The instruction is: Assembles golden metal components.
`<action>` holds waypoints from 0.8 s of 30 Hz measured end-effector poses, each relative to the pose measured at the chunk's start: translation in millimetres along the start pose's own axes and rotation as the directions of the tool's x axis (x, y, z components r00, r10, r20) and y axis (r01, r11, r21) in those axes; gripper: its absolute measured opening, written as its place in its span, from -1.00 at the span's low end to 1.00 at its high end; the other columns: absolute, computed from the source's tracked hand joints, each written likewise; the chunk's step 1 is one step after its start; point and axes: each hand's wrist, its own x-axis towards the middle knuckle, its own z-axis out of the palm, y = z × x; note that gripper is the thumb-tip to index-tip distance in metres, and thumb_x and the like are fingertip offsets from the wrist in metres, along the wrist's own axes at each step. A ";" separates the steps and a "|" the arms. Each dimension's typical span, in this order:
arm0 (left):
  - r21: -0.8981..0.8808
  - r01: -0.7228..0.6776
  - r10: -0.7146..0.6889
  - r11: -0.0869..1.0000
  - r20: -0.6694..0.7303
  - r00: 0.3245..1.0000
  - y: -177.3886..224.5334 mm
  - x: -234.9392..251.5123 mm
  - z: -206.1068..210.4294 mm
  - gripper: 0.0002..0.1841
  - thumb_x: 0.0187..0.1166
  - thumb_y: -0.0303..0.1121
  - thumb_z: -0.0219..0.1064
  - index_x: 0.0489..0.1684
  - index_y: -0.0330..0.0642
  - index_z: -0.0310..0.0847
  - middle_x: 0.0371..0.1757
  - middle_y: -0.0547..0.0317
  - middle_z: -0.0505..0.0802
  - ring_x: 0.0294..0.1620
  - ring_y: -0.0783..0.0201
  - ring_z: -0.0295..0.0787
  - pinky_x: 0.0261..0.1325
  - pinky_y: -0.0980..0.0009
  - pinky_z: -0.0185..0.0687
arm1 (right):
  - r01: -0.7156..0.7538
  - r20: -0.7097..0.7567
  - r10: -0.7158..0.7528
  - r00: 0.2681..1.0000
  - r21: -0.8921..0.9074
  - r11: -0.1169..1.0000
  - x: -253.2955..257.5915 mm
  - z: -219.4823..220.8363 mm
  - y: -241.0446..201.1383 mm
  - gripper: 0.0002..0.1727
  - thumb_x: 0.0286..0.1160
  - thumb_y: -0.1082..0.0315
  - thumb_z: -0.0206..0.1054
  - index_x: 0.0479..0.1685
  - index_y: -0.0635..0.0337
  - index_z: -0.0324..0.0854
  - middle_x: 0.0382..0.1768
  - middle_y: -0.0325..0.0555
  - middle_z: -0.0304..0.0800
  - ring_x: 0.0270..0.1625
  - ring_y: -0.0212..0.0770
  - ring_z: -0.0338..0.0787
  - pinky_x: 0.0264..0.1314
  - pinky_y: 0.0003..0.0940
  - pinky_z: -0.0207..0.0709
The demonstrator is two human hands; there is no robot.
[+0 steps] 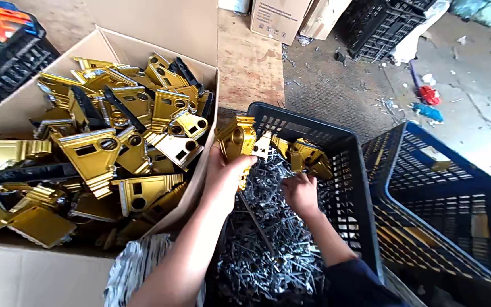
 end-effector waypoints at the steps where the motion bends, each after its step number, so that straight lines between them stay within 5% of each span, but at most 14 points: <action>1: 0.034 -0.005 0.004 0.999 0.034 0.999 -4.7 -3.4 3.9 -0.24 0.36 -0.45 0.50 0.62 0.09 0.23 0.25 0.08 0.70 -0.02 0.23 0.75 -0.19 0.31 0.72 | -0.069 -0.008 0.071 0.997 0.110 0.992 -9.0 -14.5 -0.2 -0.80 0.52 0.34 0.37 -0.13 0.23 0.88 -0.12 0.08 0.92 0.15 0.22 0.80 0.37 0.38 0.39; 3: 0.087 -0.017 0.009 0.996 0.097 0.995 -17.7 -11.5 12.0 -0.20 0.30 -0.51 0.53 0.60 0.03 0.22 0.21 0.04 0.72 0.01 0.20 0.76 -0.15 0.27 0.74 | -0.203 0.015 0.212 0.977 0.371 0.906 -26.7 -40.6 -8.1 -0.78 0.53 0.31 0.41 -0.10 0.29 0.85 -0.15 0.04 0.91 0.06 -0.01 0.85 0.33 0.09 0.59; 5: 0.124 0.003 -0.023 0.992 0.161 0.987 -31.1 -21.8 17.7 -0.16 0.25 -0.56 0.54 0.62 -0.01 0.20 0.22 0.01 0.73 0.12 0.17 0.77 0.03 0.21 0.77 | -0.233 0.019 0.289 0.957 0.641 0.731 -42.9 -55.3 -20.5 -0.86 0.50 0.34 0.44 -0.22 0.23 0.83 -0.32 -0.23 0.89 -0.24 -0.45 0.84 -0.03 -0.44 0.74; 7: 0.132 0.046 -0.073 0.990 0.207 0.976 -41.4 -31.9 19.9 -0.14 0.24 -0.56 0.55 0.63 -0.03 0.19 0.22 -0.01 0.74 0.16 0.18 0.77 0.12 0.22 0.77 | -0.234 0.069 0.307 0.949 0.809 0.540 -56.8 -66.9 -35.0 -0.90 0.49 0.41 0.43 -0.23 0.23 0.84 -0.37 -0.29 0.89 -0.32 -0.52 0.80 -0.13 -0.53 0.71; 9: 0.108 0.085 -0.108 0.991 0.229 0.967 -45.5 -39.7 18.8 -0.16 0.27 -0.51 0.58 0.62 -0.06 0.20 0.22 -0.03 0.74 0.13 0.18 0.79 0.11 0.23 0.78 | -0.237 0.111 0.275 0.955 0.843 0.482 -67.7 -74.1 -41.5 -0.89 0.50 0.40 0.42 -0.24 0.22 0.83 -0.40 -0.32 0.86 -0.35 -0.52 0.77 -0.17 -0.52 0.69; 12: 0.074 0.108 -0.121 0.991 0.200 0.972 -41.3 -43.9 13.0 -0.21 0.47 -0.23 0.55 0.69 0.01 0.16 0.24 -0.02 0.76 0.09 0.13 0.82 0.10 0.17 0.82 | -0.253 0.121 0.282 0.952 0.830 0.497 -76.8 -90.2 -46.1 -0.87 0.53 0.37 0.39 -0.22 0.19 0.83 -0.39 -0.36 0.84 -0.41 -0.56 0.70 -0.27 -0.58 0.62; 15: 0.131 0.118 -0.135 0.984 0.126 0.983 -33.9 -42.4 8.3 -0.45 0.77 0.03 0.16 0.65 0.01 0.34 0.25 -0.03 0.77 0.15 0.10 0.81 0.18 0.08 0.78 | -0.162 -0.010 0.293 0.956 0.816 0.555 -82.9 -110.8 -47.9 -0.84 0.57 0.40 0.32 -0.15 0.21 0.83 -0.37 -0.33 0.86 -0.48 -0.57 0.64 -0.38 -0.60 0.53; 17: 0.263 -0.043 -0.008 0.964 0.191 0.982 -32.5 -41.1 4.1 -0.61 0.84 -0.13 0.10 0.40 -0.18 0.54 0.17 0.01 0.80 0.15 0.20 0.78 0.25 0.15 0.72 | -0.093 -0.132 0.265 0.955 0.716 0.692 -85.3 -124.2 -47.3 -0.83 0.56 0.35 0.36 -0.08 0.17 0.85 -0.33 -0.33 0.90 -0.42 -0.59 0.73 -0.32 -0.61 0.63; 20: 0.498 -0.300 0.169 0.814 0.292 0.942 -32.8 -39.7 1.9 -0.77 0.78 -0.22 0.22 0.08 -0.13 0.71 -0.16 0.20 0.83 -0.11 0.40 0.78 0.06 0.29 0.70 | -0.058 -0.207 0.241 0.948 0.631 0.773 -84.7 -141.7 -50.2 -0.83 0.52 0.30 0.44 -0.07 0.12 0.87 -0.38 -0.35 0.87 -0.48 -0.58 0.70 -0.38 -0.59 0.63; 24: 0.439 -0.226 0.069 0.870 0.345 0.936 -30.4 -42.1 2.3 -0.77 0.77 -0.23 0.23 0.05 -0.19 0.70 -0.16 0.18 0.82 -0.11 0.40 0.76 0.07 0.33 0.68 | 0.112 -0.364 0.220 0.905 0.704 0.702 -76.9 -147.5 -60.0 -0.85 0.54 0.35 0.41 -0.09 0.13 0.87 -0.27 -0.34 0.86 -0.47 -0.58 0.63 -0.43 -0.62 0.54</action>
